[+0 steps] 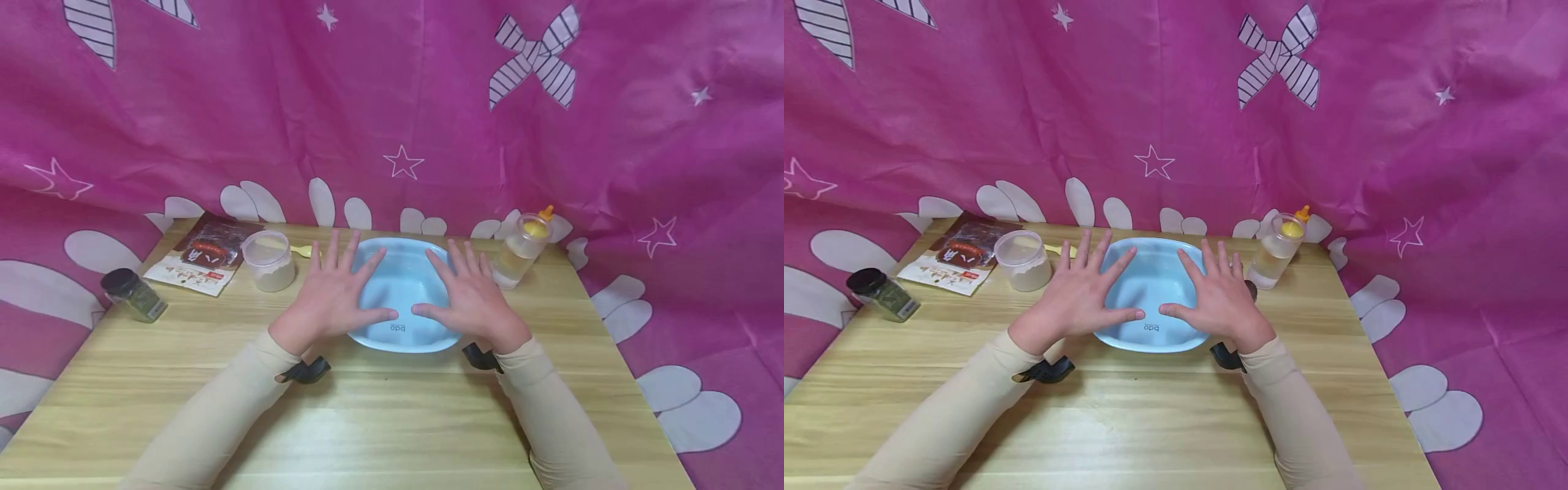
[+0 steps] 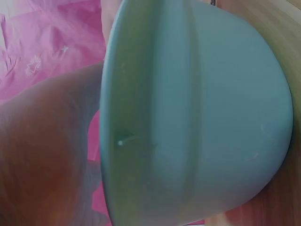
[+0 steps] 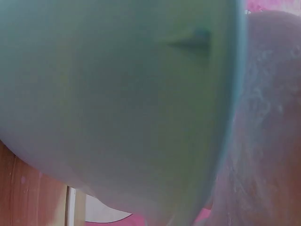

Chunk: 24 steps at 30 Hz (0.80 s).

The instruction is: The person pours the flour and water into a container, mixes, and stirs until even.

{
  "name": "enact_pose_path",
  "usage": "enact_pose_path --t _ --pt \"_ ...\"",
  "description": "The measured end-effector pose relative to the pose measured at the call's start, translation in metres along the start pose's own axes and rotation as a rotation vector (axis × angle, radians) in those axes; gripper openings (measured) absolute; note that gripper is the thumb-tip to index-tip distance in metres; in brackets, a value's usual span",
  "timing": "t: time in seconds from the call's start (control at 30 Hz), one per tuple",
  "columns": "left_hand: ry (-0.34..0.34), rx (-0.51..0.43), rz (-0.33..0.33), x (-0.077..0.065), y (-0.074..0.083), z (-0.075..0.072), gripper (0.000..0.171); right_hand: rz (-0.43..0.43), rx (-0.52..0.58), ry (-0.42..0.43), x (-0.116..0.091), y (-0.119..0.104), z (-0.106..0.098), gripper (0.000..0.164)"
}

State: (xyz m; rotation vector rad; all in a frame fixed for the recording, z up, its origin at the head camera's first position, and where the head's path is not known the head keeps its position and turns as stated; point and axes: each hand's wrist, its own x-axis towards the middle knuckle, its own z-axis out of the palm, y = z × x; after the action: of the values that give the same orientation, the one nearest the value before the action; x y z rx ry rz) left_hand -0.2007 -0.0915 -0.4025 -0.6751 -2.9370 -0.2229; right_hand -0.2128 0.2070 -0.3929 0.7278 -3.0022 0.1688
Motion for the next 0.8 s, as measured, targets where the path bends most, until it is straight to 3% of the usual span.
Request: enact_pose_path --t 0.4,0.8 --pt "-0.017 -0.002 0.006 0.002 -0.003 -0.009 0.113 -0.012 0.061 -0.001 0.001 0.005 -0.009 0.111" --pt "0.005 -0.019 0.003 0.001 -0.007 -0.005 0.111 -0.011 0.089 -0.017 0.0 0.01 -0.004 0.109"
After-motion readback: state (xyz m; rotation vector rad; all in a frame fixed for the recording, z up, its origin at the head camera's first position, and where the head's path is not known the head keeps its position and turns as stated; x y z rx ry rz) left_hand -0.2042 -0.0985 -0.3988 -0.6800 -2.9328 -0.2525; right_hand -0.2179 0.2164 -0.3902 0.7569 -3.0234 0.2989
